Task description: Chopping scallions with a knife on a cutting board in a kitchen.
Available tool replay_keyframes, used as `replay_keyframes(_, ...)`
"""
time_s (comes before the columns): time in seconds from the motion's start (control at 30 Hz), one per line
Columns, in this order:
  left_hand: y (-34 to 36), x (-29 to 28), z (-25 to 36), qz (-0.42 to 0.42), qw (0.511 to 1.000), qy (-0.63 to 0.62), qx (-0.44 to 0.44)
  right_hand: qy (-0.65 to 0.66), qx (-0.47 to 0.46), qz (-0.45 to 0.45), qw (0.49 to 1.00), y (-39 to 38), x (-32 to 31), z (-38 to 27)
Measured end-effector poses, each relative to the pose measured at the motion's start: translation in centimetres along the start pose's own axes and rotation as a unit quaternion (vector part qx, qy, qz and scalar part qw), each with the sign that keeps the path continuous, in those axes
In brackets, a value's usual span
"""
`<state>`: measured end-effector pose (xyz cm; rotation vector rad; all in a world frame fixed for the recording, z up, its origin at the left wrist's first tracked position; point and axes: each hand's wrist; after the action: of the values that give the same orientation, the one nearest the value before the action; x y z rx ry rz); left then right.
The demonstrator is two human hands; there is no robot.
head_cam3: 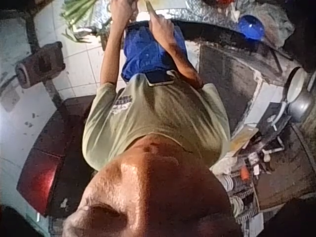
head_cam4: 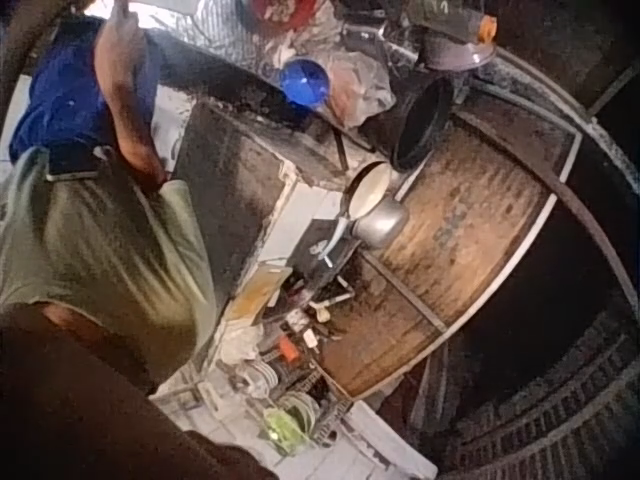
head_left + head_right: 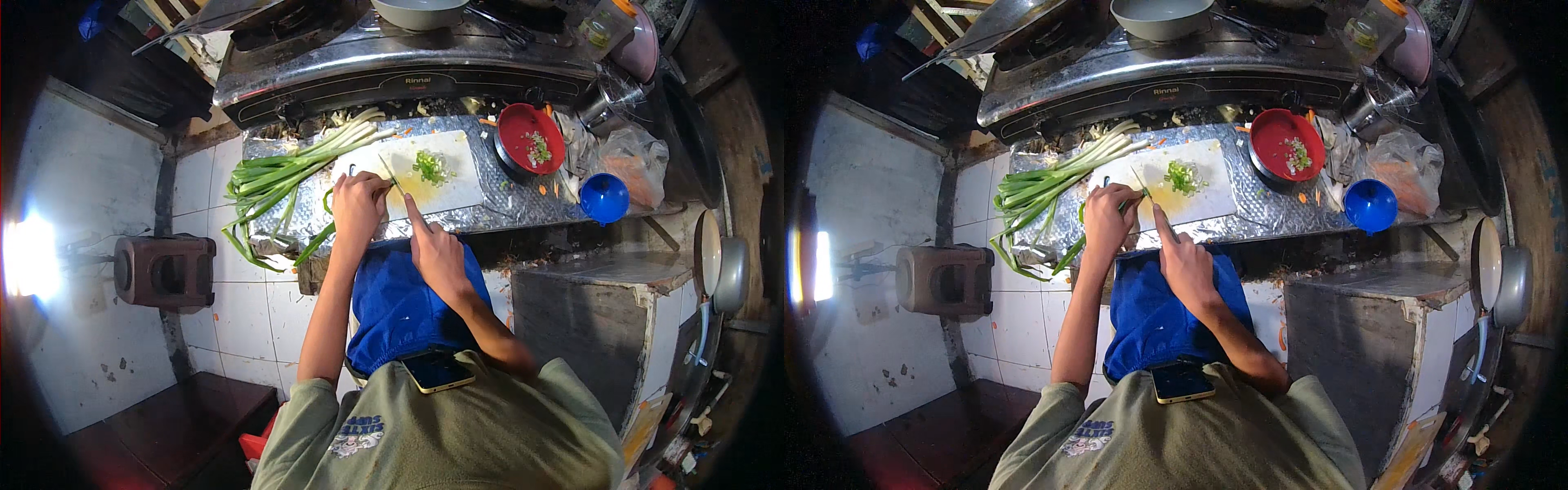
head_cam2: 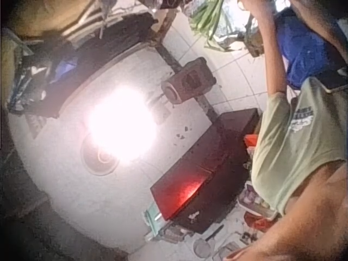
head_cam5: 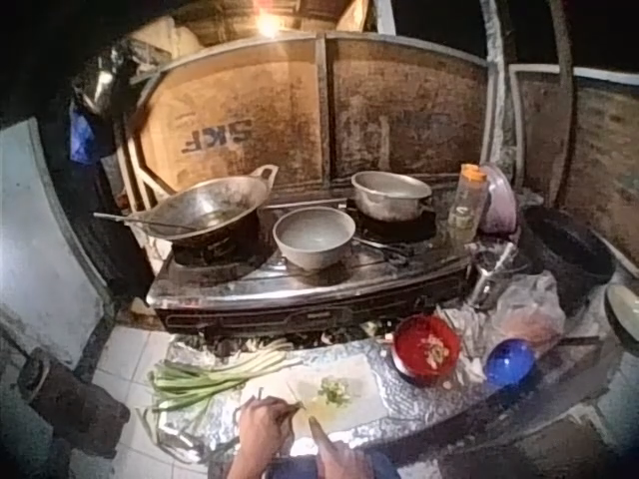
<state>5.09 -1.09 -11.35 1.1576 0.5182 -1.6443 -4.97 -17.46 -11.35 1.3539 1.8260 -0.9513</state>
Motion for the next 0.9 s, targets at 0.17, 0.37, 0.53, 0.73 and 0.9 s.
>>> replay_keyframes(0.17, 0.0, 0.1, 0.1, -0.016, 1.0, -0.011, -0.023, -0.013, 0.001, 0.009, 1.0, 0.0, 0.3, 0.0)
replay_keyframes(0.37, 0.1, 0.2, 0.0, -0.008, 1.0, 0.002, -0.013, -0.044, 0.001, -0.012, 0.999, 0.1, 0.2, -0.5)
replay_keyframes(0.53, 0.2, 0.2, 0.0, -0.017, 1.0, 0.004, -0.021, -0.101, 0.033, -0.021, 0.994, 0.9, 1.2, -1.6)
replay_keyframes(0.73, 0.0, 0.0, 0.3, -0.006, 0.999, 0.013, -0.035, -0.141, 0.035, -0.001, 0.989, 0.2, 1.3, -1.2)
replay_keyframes(0.9, 0.1, 0.0, 0.2, -0.04, 0.998, -0.003, -0.051, -0.171, -0.011, 0.09, 0.981, -1.8, 1.7, 0.3)
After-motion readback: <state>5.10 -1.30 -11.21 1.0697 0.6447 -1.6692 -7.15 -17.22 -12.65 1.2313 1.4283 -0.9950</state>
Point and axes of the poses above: each hand's wrist, its own y-axis towards the middle knuckle, its own x-axis out of the palm, z = x × y, and after that the axes turned 14 degrees about -z, right-handed
